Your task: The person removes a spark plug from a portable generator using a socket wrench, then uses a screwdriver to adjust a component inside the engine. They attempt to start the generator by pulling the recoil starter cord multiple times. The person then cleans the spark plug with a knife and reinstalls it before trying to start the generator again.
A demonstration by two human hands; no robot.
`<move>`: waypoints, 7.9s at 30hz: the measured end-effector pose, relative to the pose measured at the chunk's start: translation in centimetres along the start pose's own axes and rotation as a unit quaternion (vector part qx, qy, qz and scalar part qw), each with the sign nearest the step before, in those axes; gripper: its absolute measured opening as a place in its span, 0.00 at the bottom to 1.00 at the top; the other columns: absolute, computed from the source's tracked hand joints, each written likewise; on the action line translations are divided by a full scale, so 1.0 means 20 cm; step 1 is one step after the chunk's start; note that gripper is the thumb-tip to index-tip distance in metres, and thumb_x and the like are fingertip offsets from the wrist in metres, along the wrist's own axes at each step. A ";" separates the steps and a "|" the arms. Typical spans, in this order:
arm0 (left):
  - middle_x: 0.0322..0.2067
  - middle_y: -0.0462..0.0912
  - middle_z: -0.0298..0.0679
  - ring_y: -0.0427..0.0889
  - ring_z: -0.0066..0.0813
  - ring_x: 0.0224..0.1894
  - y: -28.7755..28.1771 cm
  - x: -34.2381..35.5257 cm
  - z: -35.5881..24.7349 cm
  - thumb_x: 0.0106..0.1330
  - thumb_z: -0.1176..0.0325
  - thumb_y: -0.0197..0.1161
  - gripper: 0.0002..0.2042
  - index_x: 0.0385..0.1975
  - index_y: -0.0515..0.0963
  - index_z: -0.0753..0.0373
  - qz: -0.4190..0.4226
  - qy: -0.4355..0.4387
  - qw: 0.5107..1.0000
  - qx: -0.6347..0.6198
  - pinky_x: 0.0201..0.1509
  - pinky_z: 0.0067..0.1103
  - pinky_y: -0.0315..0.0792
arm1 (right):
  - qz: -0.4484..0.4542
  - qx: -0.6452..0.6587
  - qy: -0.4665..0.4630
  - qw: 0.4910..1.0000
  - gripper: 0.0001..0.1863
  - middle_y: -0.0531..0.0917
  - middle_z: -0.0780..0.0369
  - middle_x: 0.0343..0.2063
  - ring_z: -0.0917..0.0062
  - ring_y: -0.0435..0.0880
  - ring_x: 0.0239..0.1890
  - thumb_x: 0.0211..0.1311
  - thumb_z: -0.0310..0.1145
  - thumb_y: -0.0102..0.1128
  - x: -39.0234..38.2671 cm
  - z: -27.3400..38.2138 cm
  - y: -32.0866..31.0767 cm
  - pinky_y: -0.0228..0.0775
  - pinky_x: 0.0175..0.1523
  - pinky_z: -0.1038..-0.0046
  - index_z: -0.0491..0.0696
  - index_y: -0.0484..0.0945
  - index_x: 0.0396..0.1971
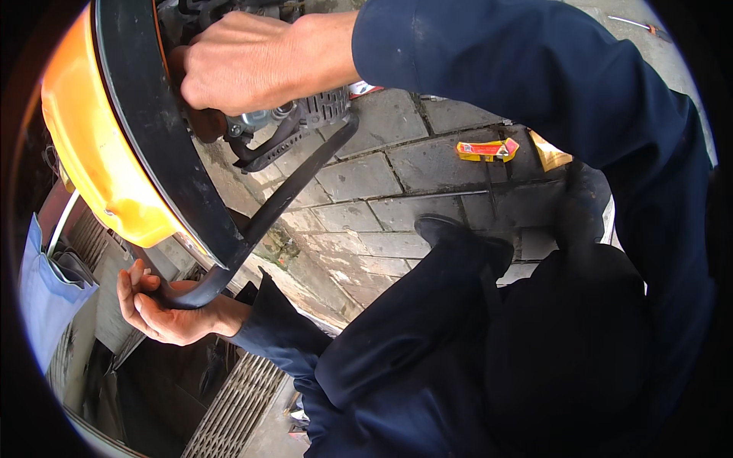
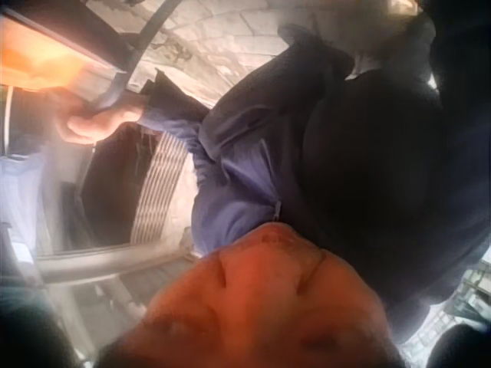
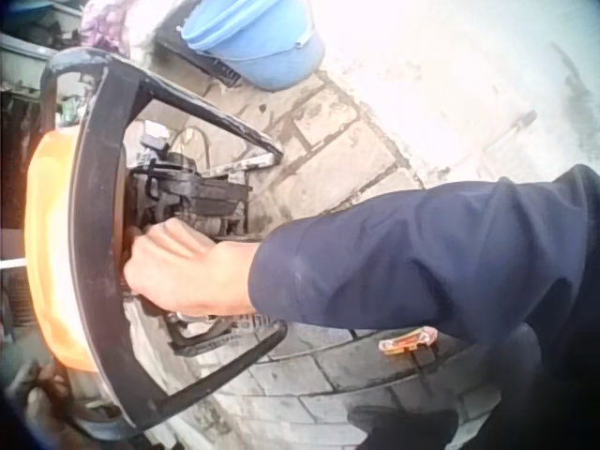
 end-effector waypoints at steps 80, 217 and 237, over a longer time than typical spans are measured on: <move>0.45 0.86 0.57 0.85 0.34 0.36 0.00 0.02 0.05 0.73 0.66 0.41 0.22 0.45 0.78 0.80 0.015 0.071 0.997 0.018 0.45 0.20 0.77 | -0.173 0.004 -0.261 0.950 0.09 0.82 0.55 0.23 0.58 0.84 0.28 0.45 0.34 0.69 0.03 -0.06 0.10 0.76 0.33 0.60 0.43 0.83 0.22; 0.29 0.84 0.45 0.77 0.35 0.36 0.04 -0.01 -0.17 0.71 0.65 0.52 0.15 0.40 0.82 0.70 0.019 -0.025 0.999 0.025 0.44 0.27 0.71 | 0.109 -0.025 -0.065 0.992 0.26 0.73 0.53 0.68 0.58 0.70 0.70 0.67 0.35 0.51 0.07 0.05 0.11 0.60 0.75 0.59 0.47 0.73 0.65; 0.29 0.84 0.44 0.76 0.34 0.36 0.04 -0.01 -0.17 0.70 0.65 0.53 0.14 0.39 0.82 0.70 0.012 -0.020 0.999 0.025 0.43 0.27 0.69 | 0.103 -0.008 -0.063 0.993 0.27 0.73 0.50 0.66 0.56 0.70 0.70 0.64 0.32 0.53 0.06 0.07 0.12 0.61 0.74 0.57 0.45 0.73 0.64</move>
Point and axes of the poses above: each hand's wrist, its own x-axis towards the middle knuckle, its own y-axis out of the palm, z = x × y, the point moved 2 cm from there along x, towards the middle knuckle
